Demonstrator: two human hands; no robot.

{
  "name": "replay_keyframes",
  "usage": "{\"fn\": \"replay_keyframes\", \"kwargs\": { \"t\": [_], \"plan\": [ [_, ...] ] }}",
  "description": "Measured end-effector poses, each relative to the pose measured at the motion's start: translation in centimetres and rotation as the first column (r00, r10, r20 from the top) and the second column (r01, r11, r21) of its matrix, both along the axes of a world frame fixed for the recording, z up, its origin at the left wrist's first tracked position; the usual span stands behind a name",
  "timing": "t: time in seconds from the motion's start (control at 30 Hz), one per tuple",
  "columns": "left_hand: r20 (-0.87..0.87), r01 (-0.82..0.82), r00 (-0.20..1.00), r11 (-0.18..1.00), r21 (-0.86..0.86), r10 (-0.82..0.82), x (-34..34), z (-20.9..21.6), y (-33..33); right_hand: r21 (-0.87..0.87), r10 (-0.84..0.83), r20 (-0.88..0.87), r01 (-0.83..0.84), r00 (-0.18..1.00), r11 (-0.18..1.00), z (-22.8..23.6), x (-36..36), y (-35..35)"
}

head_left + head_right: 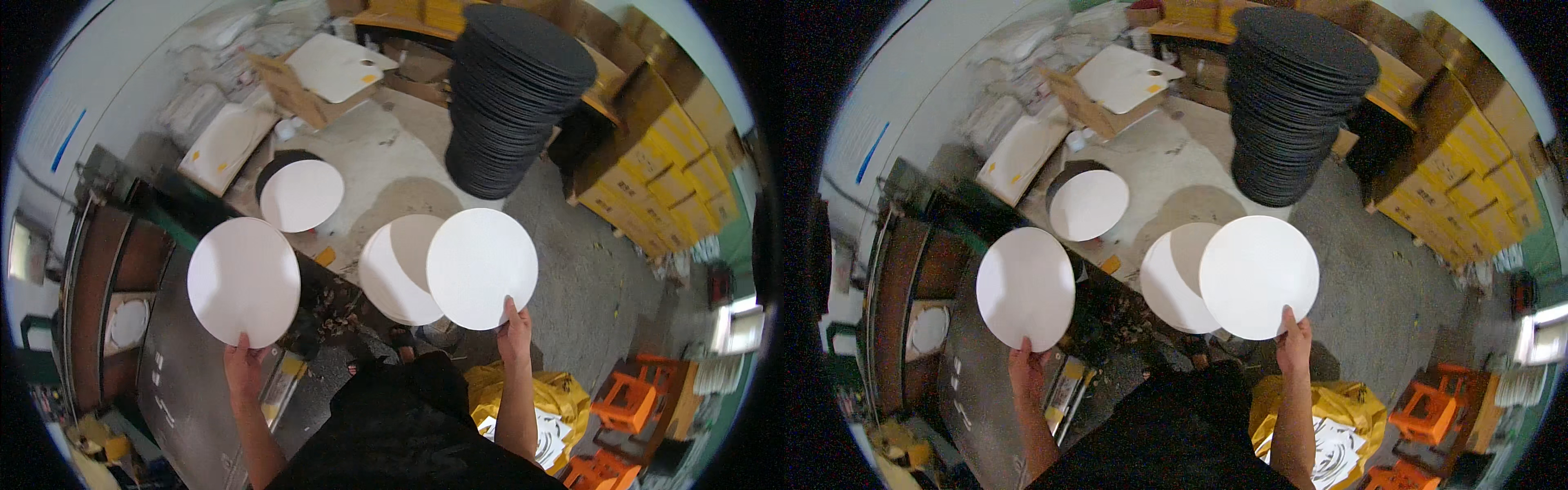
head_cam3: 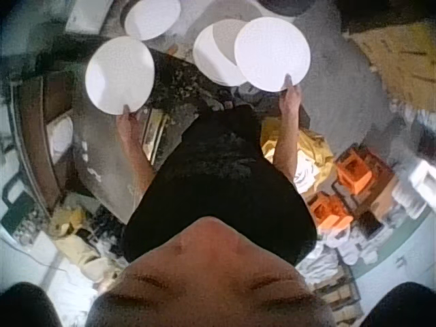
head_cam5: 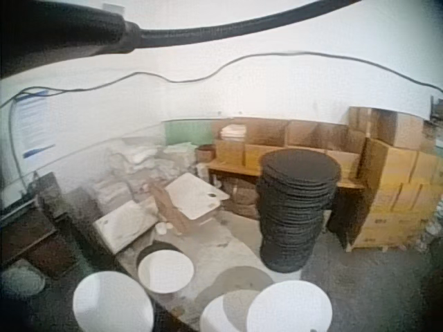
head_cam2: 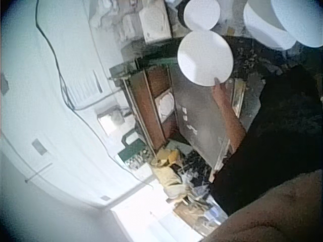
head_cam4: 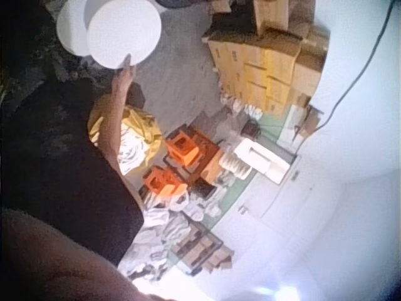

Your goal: The person operates a die-cutting machine to process round paper products, placing square sheets onto the bed, pressing buttons to cycle the machine, and removing the finished circular cutouts and scrap frames.

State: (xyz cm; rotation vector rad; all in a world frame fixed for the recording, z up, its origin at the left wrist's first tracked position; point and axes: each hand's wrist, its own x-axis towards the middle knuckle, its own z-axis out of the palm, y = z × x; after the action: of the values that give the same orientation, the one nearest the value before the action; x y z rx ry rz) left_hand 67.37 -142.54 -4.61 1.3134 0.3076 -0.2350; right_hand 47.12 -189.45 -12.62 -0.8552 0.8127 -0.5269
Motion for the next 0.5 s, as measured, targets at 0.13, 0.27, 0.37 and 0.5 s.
{"fn": "replay_keyframes", "kwargs": {
  "t": [0.13, 0.27, 0.37, 0.5],
  "plan": [
    [0.013, -0.13, 0.991, 0.989, -0.076, 0.131, -1.5, -1.2, 3.3, -0.038, 0.203, -0.038, -0.204, 0.978, 0.978, 0.4, 5.9, 1.9],
    [-0.048, -0.178, 0.984, 0.975, -0.134, 0.173, -3.9, -3.1, 3.4, 0.005, 0.46, -0.28, -0.478, 0.843, 0.878, -0.8, 8.6, 2.0],
    [-0.062, -0.156, 0.987, 0.97, -0.184, 0.147, -5.0, -3.4, 3.0, -0.04, 0.475, -0.421, -0.539, 0.773, 0.841, -2.2, 10.0, 2.7],
    [-0.05, -0.147, 0.989, 0.965, -0.216, 0.139, -5.5, -3.5, 3.3, -0.107, 0.411, -0.51, -0.53, 0.756, 0.841, -4.3, 10.6, 2.2]
  ]
}}
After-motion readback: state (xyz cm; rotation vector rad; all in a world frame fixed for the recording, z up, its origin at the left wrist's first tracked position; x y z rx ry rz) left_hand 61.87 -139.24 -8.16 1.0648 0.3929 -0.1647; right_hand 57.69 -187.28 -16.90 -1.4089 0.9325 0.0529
